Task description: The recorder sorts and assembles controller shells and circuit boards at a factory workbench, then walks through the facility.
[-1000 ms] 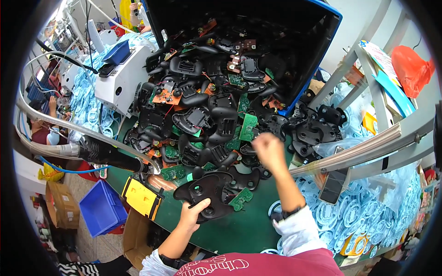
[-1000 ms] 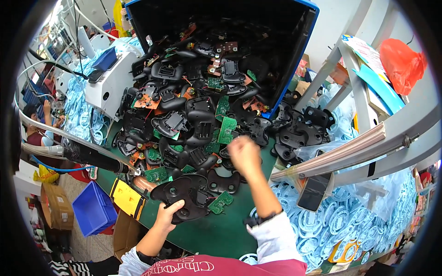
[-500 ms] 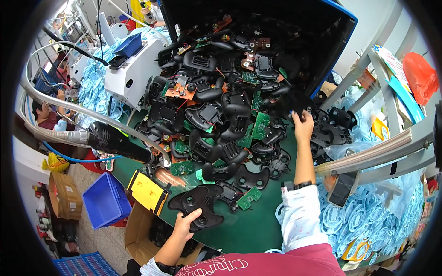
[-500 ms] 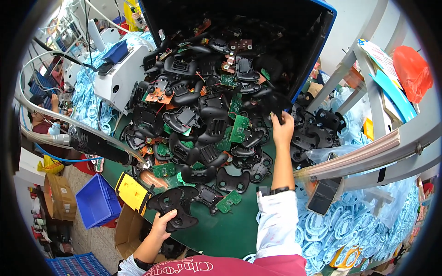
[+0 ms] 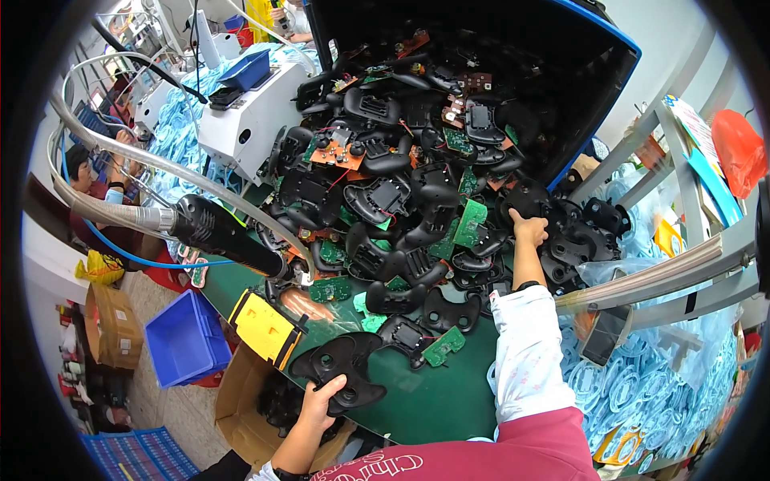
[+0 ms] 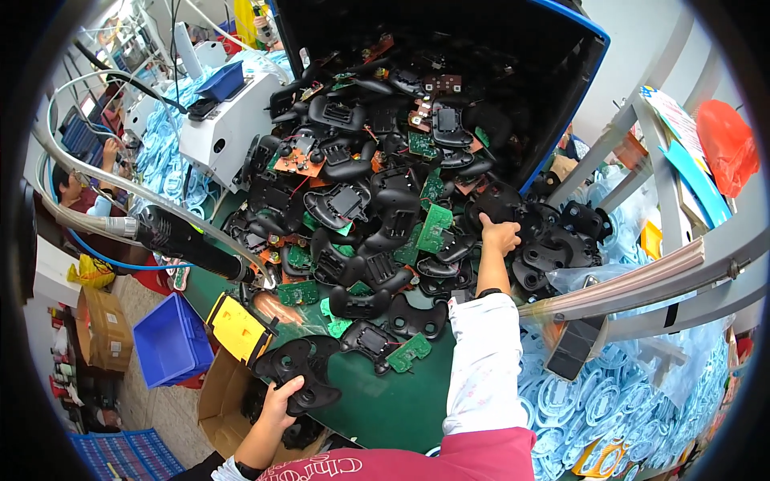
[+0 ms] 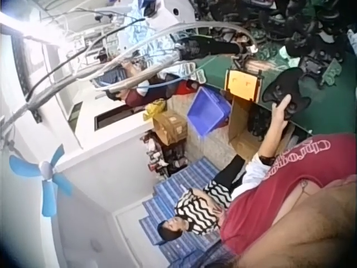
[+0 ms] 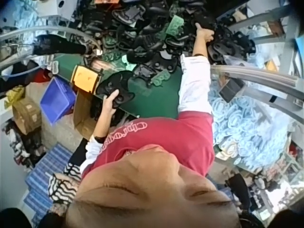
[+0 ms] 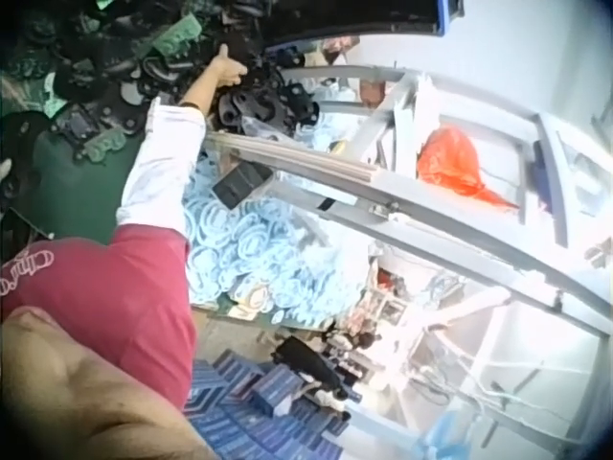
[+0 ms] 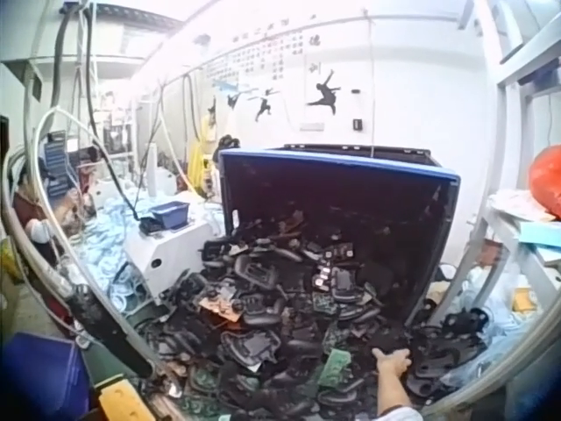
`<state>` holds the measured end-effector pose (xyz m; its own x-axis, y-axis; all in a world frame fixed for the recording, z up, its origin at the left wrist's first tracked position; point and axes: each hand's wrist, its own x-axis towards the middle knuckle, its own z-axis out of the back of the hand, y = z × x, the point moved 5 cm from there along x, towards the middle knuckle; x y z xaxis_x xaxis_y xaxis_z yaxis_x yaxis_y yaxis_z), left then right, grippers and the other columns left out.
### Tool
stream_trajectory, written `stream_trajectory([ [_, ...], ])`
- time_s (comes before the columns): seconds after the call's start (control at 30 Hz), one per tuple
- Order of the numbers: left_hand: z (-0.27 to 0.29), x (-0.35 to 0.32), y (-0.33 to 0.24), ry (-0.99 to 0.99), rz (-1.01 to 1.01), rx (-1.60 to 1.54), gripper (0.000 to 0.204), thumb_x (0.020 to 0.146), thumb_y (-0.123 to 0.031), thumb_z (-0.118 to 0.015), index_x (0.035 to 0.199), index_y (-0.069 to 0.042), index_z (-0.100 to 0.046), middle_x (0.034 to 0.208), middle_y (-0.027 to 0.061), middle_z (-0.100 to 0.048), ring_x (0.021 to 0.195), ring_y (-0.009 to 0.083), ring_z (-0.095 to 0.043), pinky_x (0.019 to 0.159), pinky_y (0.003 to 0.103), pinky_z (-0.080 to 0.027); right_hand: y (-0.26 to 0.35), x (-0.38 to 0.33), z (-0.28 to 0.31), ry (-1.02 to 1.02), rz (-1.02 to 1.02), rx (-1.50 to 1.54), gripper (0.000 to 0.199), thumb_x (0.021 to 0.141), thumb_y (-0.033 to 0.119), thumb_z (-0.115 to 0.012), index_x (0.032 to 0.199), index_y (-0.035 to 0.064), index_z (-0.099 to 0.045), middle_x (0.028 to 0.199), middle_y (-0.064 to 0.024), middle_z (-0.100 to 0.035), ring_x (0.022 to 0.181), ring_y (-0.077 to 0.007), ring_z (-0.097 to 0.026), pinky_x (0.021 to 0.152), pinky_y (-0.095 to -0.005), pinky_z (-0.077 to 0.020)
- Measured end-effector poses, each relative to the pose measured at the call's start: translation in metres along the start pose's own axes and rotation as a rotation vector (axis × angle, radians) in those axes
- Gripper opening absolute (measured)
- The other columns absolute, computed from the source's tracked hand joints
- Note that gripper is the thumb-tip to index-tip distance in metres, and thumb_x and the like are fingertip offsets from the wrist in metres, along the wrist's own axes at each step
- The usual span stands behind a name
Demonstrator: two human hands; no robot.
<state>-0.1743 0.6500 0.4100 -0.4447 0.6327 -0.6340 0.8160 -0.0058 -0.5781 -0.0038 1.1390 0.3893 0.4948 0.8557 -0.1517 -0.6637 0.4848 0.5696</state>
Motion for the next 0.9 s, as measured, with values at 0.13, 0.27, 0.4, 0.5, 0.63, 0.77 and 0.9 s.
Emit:
stream_trajectory([
  [0.13,0.007,-0.007,0.002,-0.037,0.0,-0.017,0.038,0.076,-0.001,-0.058,0.112,-0.002,-0.046,0.098,0.0102,-0.057,0.087,0.0229,-0.059,0.078,0.038,-0.051,0.013,-0.021,-0.002,0.065,0.022,-0.113,0.085,0.055,0.037,-0.081,0.115,0.0016,-0.032,0.113,-0.0256,-0.046,0.104,-0.0394,-0.048,0.086,-0.0433,-0.043],
  [0.27,0.007,-0.007,0.009,-0.003,-0.006,-0.056,0.039,0.076,-0.001,-0.058,0.113,-0.001,-0.046,0.1,0.0105,-0.056,0.089,0.0225,-0.059,0.079,0.038,-0.051,-0.008,0.024,-0.022,0.112,0.261,-0.02,0.08,0.055,0.031,-0.081,0.114,0.0035,-0.035,0.103,-0.0243,-0.054,0.1,-0.0367,-0.051,0.087,-0.0406,-0.0415],
  [0.4,0.015,-0.015,0.011,-0.031,-0.005,-0.041,0.042,0.074,-0.003,-0.061,0.114,-0.001,-0.046,0.103,0.0108,-0.055,0.092,0.0223,-0.058,0.08,0.037,-0.05,-0.016,0.001,0.003,-0.078,0.509,0.167,0.07,0.057,0.019,-0.078,0.113,0.0029,-0.04,0.104,-0.0239,-0.051,0.1,-0.0384,-0.049,0.087,-0.0401,-0.0377],
  [0.5,0.025,-0.021,0.01,-0.047,0.01,-0.027,0.044,0.073,-0.004,-0.063,0.114,0.0,-0.046,0.106,0.0112,-0.055,0.093,0.0226,-0.057,0.081,0.036,-0.049,-0.001,-0.04,0.053,-0.263,0.852,0.245,0.058,0.064,0.009,-0.071,0.114,0.0049,-0.042,0.103,-0.0204,-0.049,0.097,-0.038,-0.048,0.085,-0.04,-0.0377],
  [0.63,0.044,-0.035,0.006,-0.04,-0.008,-0.029,0.045,0.073,-0.005,-0.064,0.114,0.0,-0.047,0.106,0.0114,-0.055,0.093,0.0231,-0.057,0.081,0.037,-0.049,0.025,-0.089,0.116,-0.354,1.102,0.347,0.049,0.067,0.008,-0.069,0.111,0.0038,-0.049,0.101,-0.0168,-0.051,0.096,-0.0336,-0.049,0.085,-0.0371,-0.0383],
  [0.77,0.08,-0.065,-0.005,-0.106,-0.005,-0.035,0.043,0.074,-0.007,-0.064,0.113,0.0,-0.048,0.105,0.0113,-0.056,0.093,0.023,-0.057,0.082,0.037,-0.048,0.03,-0.119,0.142,-0.092,1.056,0.512,0.045,0.072,0.012,-0.07,0.11,0.0015,-0.049,0.105,-0.0084,-0.052,0.095,-0.0177,-0.051,0.084,-0.0288,-0.0398],
  [0.9,0.146,-0.108,-0.022,-0.229,-0.101,-0.018,0.044,0.072,-0.008,-0.067,0.111,0.001,-0.049,0.104,0.0117,-0.057,0.093,0.024,-0.057,0.083,0.037,-0.048,0.023,-0.22,0.158,0.562,0.972,0.746,0.048,0.071,0.001,-0.066,0.114,0.0008,-0.045,0.104,-0.0076,-0.052,0.096,-0.0171,-0.05,0.086,-0.0275,-0.0385],
])
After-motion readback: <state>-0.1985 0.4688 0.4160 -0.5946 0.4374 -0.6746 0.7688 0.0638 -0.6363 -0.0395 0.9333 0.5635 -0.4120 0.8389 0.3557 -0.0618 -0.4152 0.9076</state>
